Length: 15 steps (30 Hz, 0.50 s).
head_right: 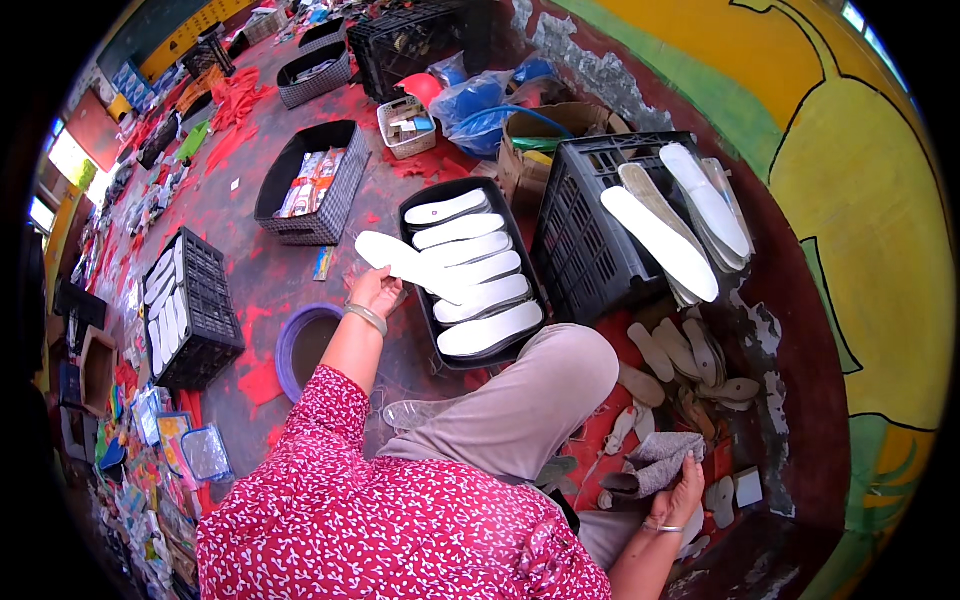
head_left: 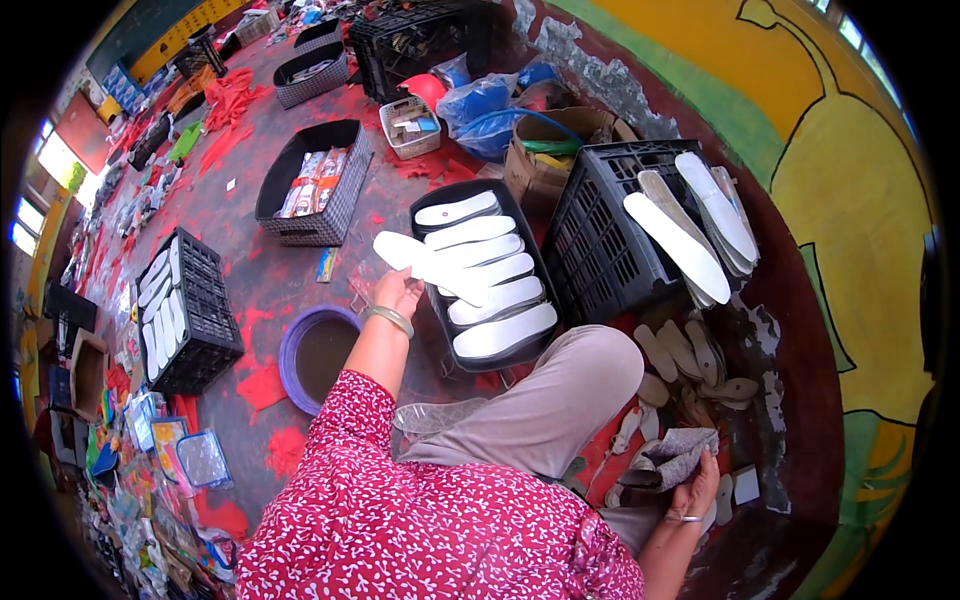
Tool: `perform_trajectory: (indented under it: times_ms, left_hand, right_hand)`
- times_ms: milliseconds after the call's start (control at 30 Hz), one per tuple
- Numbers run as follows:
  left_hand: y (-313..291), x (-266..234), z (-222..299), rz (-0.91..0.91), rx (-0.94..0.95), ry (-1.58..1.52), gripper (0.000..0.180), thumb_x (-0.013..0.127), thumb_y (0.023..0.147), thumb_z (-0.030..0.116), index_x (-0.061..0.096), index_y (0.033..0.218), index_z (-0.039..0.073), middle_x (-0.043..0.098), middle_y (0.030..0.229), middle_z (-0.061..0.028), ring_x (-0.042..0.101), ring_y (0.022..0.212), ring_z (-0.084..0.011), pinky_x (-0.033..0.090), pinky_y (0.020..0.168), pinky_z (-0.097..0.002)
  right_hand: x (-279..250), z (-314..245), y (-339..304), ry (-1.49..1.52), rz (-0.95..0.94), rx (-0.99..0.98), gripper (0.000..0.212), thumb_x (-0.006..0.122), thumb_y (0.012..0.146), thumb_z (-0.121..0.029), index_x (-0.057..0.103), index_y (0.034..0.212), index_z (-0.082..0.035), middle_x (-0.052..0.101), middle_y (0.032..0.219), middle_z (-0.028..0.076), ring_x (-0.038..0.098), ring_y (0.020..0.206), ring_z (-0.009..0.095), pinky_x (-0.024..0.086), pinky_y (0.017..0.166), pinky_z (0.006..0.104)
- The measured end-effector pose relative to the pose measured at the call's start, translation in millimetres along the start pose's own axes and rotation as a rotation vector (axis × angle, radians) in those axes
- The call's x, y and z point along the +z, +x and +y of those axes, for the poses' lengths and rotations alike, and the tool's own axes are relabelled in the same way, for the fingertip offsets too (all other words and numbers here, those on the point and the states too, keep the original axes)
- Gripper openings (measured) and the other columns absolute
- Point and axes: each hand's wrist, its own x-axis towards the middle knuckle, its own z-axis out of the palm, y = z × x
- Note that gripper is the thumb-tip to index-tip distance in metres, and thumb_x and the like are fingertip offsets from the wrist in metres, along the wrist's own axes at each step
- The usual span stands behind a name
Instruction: The person wipes white shoe insoles with a grey cloth, handling them one at a time and placing the cleaned items into a black plastic crate.
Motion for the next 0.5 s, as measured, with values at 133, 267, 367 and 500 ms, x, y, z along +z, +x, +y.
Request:
perform_trajectory:
  times_ms: [133, 267, 367, 500]
  left_hand:
    - [4, 36, 1, -0.068, 0.103, -0.039, 0.018, 0.046, 0.088, 0.000, 0.046, 0.106, -0.002, 0.053, 0.100, -0.0138, 0.056, 0.085, -0.0233, 0.054, 0.073, -0.0350]
    - [11, 50, -11, -0.116, 0.046, -0.079, 0.019, 0.043, 0.087, -0.003, 0.046, 0.106, -0.003, 0.050, 0.103, -0.0165, 0.054, 0.089, -0.0265, 0.053, 0.080, -0.0392]
    - [25, 43, -32, -0.072, -0.035, -0.132, 0.020, 0.043, 0.087, -0.001, 0.044, 0.106, -0.005, 0.050, 0.102, -0.0183, 0.057, 0.086, -0.0297, 0.056, 0.072, -0.0358]
    - [28, 32, -65, 0.006, -0.140, -0.168, 0.019, 0.043, 0.088, 0.003, 0.044, 0.105, -0.005, 0.054, 0.098, -0.0215, 0.060, 0.084, -0.0333, 0.058, 0.068, -0.0333]
  right_hand:
    - [12, 6, 5, -0.016, -0.051, 0.004, 0.018, 0.055, 0.088, -0.013, 0.056, 0.101, -0.001, 0.063, 0.095, 0.008, 0.061, 0.086, 0.019, 0.050, 0.078, 0.0328]
    - [14, 12, 12, -0.052, -0.051, 0.041, 0.016, 0.056, 0.087, -0.013, 0.056, 0.099, -0.002, 0.064, 0.093, 0.008, 0.062, 0.083, 0.019, 0.050, 0.077, 0.0325]
    - [11, 16, 17, -0.079, -0.062, 0.041, 0.016, 0.056, 0.087, -0.013, 0.057, 0.099, -0.002, 0.064, 0.091, 0.007, 0.062, 0.081, 0.018, 0.050, 0.076, 0.0320]
    - [13, 18, 23, -0.109, -0.063, 0.082, 0.014, 0.056, 0.087, -0.013, 0.057, 0.097, -0.003, 0.064, 0.090, 0.006, 0.062, 0.079, 0.016, 0.050, 0.073, 0.0306]
